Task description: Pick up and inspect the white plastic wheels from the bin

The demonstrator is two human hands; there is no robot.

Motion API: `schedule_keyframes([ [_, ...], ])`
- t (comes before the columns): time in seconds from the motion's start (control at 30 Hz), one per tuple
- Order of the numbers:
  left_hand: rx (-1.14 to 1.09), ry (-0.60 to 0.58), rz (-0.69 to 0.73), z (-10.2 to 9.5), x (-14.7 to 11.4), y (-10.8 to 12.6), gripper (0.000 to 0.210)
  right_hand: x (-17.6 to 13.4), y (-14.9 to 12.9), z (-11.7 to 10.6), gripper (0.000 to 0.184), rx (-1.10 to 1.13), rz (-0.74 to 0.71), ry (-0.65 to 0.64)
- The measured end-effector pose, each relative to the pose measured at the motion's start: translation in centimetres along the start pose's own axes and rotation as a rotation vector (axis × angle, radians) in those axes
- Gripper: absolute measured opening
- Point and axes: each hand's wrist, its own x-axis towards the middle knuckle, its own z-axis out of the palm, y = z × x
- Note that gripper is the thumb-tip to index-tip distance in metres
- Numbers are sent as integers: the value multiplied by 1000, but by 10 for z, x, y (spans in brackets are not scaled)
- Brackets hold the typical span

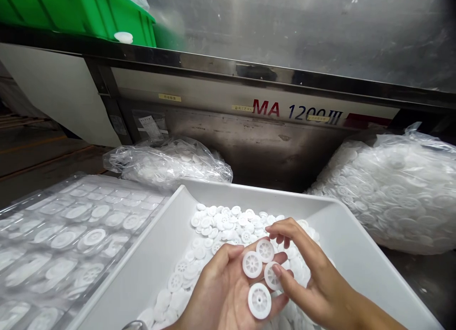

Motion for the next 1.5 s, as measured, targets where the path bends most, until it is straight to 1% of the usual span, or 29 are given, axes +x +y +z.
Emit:
schedule_keyframes([
  [0.23,40,-1,9,-2,4,1,42,2,0,-4,38,79,161,-60],
  [0.37,63,-8,4,-4,7,0,46,4,1,-3,29,104,223,-62],
  [0.43,71,-10,0,-4,6,0,47,5,0,-3,26,120,222,-66],
  [0.53,78,-9,-6,-3,6,0,47,6,-1,-4,26,143,211,-74],
  [0.8,46,19,-9,-3,5,-1,42,7,-2,-5,32,164,201,-82],
  [1.33,28,27,-17,-5,5,-1,42,7,-5,-9,38,189,202,-110],
  [1.5,30,43,-24,-6,6,2,44,5,-2,-12,41,222,230,-98],
])
